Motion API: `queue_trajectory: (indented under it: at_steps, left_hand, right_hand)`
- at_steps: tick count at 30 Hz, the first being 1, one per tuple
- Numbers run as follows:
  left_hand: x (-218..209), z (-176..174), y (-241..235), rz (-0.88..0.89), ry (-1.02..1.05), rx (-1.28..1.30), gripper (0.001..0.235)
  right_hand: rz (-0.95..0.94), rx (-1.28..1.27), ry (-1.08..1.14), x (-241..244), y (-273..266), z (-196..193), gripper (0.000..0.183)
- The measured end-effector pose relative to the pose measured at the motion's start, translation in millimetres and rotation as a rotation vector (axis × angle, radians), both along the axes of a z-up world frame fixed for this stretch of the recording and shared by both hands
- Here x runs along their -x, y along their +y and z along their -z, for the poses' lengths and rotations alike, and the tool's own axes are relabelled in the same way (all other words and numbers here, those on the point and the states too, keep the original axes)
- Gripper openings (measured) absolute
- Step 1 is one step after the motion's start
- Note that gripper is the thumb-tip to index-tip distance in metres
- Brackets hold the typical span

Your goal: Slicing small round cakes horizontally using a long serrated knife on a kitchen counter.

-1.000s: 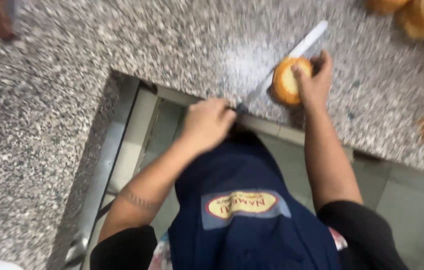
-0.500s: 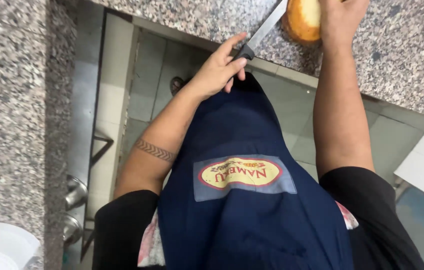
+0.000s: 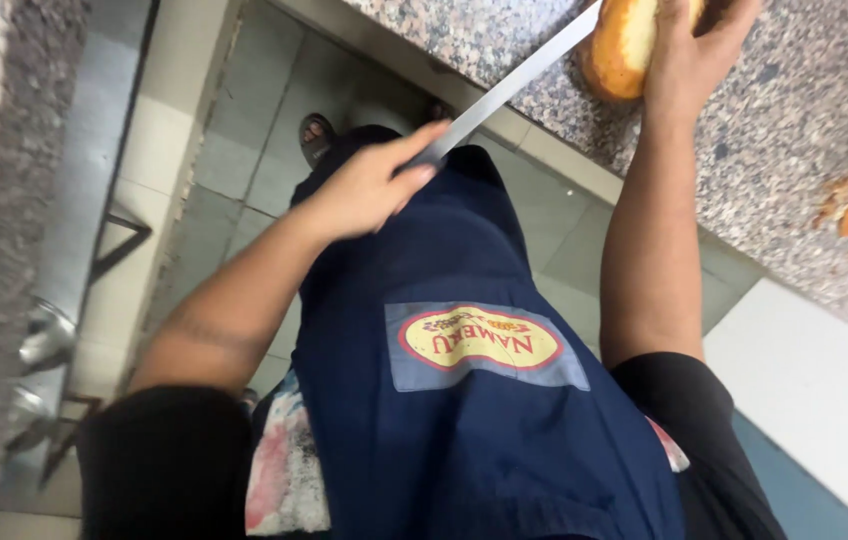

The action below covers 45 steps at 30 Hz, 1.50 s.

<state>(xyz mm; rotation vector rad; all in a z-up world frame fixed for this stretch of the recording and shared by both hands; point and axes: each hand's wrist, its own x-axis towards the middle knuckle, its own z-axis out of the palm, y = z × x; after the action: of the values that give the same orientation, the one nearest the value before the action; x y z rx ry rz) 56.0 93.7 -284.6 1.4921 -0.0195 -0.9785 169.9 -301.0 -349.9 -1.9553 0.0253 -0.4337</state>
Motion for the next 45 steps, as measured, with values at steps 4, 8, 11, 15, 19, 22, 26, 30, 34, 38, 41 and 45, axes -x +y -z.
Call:
queue_trajectory:
  at_steps: [4,8,11,15,19,22,26,30,34,38,41,45]
  left_hand:
    - [-45,14,-44,-0.011,-0.079,0.129,0.056]
    - [-25,18,-24,0.008,-0.23,0.108,0.057]
    - [10,-17,30,0.09,-0.048,-0.037,0.058]
    - [12,-7,20,0.035,0.037,-0.022,0.059]
    - [-48,4,-40,0.061,-0.167,0.062,0.055]
    - [-32,37,-48,0.046,-0.327,0.105,0.054]
    - [10,4,25,0.062,-0.471,-0.004,0.054]
    - [7,0,28,0.173,-0.073,-0.133,0.059]
    - [-33,23,-30,0.022,-0.606,0.132,0.053]
    - [-44,6,-49,0.12,-0.111,0.138,0.056]
    - [-15,-22,12,0.198,-0.048,0.004,0.058]
    - [-3,-8,24,0.197,0.011,-0.019,0.059]
  right_hand:
    - [0.196,0.293,0.061,-1,-23,29,0.036]
    - [0.239,0.369,-0.011,-2,-18,26,0.038]
    - [0.175,0.347,-0.093,0,-6,16,0.04]
    - [0.188,0.303,0.053,7,-17,17,0.039]
    - [0.174,0.179,0.119,11,-22,16,0.038]
    - [0.165,0.178,0.079,25,-27,23,0.04]
    - [0.221,0.221,-0.061,15,-19,26,0.039]
    - [0.194,0.077,-0.011,25,-16,26,0.04]
    - [0.247,0.211,0.1,32,-18,20,0.036]
    - [0.308,0.346,0.161,37,-38,21,0.042]
    - [0.167,0.04,-0.108,33,-45,49,0.065]
    - [0.114,-0.062,-0.069,38,-31,41,0.069]
